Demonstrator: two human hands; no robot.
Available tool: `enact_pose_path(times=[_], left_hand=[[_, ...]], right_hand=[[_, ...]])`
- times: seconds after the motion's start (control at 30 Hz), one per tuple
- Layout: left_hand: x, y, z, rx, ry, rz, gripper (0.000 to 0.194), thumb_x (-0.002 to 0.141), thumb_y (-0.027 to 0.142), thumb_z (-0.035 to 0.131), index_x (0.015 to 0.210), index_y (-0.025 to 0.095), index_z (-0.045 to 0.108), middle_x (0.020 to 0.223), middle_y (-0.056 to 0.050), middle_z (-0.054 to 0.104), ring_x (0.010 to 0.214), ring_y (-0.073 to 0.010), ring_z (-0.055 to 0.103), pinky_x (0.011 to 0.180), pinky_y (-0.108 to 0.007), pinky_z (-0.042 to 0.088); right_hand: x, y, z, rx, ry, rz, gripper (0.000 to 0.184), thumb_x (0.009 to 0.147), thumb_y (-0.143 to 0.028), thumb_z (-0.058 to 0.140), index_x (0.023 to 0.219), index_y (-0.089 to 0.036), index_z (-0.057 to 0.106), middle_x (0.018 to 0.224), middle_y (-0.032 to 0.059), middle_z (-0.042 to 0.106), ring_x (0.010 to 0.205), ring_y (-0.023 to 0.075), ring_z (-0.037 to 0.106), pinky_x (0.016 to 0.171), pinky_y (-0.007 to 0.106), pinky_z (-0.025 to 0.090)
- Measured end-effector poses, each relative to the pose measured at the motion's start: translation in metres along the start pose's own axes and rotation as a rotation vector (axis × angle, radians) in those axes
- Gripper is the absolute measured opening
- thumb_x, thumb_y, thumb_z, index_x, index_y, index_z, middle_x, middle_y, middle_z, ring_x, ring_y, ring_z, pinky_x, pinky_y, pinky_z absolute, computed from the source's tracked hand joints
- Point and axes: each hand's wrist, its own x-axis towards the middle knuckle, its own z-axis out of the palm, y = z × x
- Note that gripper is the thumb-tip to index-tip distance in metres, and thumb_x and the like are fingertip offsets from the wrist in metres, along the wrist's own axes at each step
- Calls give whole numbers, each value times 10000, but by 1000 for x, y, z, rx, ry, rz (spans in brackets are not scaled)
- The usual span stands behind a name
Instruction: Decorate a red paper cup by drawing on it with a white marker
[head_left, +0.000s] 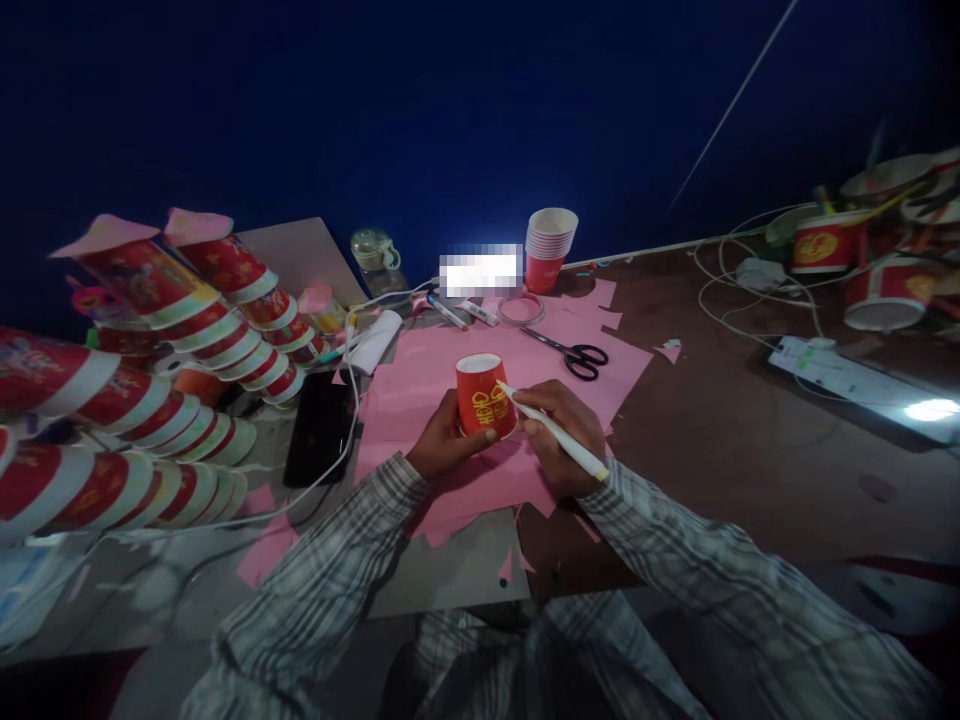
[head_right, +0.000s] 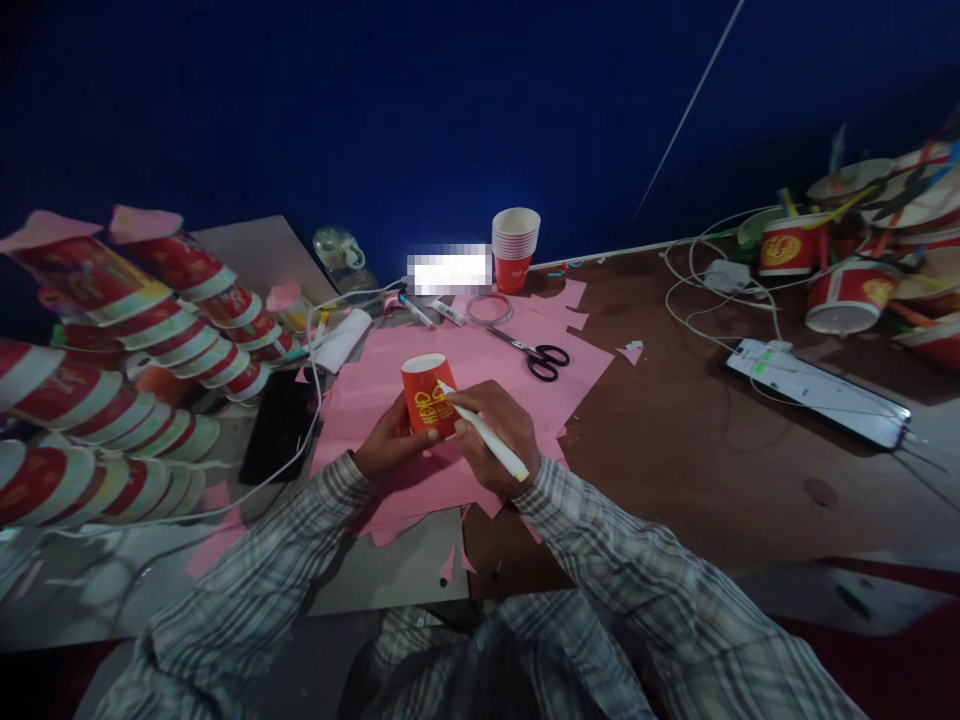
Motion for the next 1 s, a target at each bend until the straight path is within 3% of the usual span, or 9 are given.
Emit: enact_pose_path(times=[0.23, 0.47, 1.0], left_hand=[[0, 1, 2, -15, 13, -19, 724, 667, 538, 856, 1196, 152, 546, 1195, -143, 639, 1096, -299, 619, 979, -489, 495], [0, 3, 1, 10, 4, -22, 714, 683, 533, 847, 1201, 149, 540, 1195, -140, 637, 1093, -293, 616, 982, -482, 494], [0, 3, 1, -4, 4, -24, 710, 686, 516, 853, 1214, 151, 550, 1188, -129, 641, 1083, -281, 620, 991, -491, 495]], right_hand=[[-6, 2, 7, -1, -17, -25, 265, 929, -189, 568, 1169, -211, 678, 1000, 110, 737, 923, 236, 702, 777, 400, 604], [-3, 2, 2, -4, 12, 14, 229, 940, -209, 564, 1134, -196, 685, 939, 98, 728, 836, 215, 688, 709, 366, 587], [-2, 3, 4, 2, 2, 5, 228, 952, -240, 556, 1138, -201, 680, 957, 103, 723, 880, 229, 689, 735, 389, 591]])
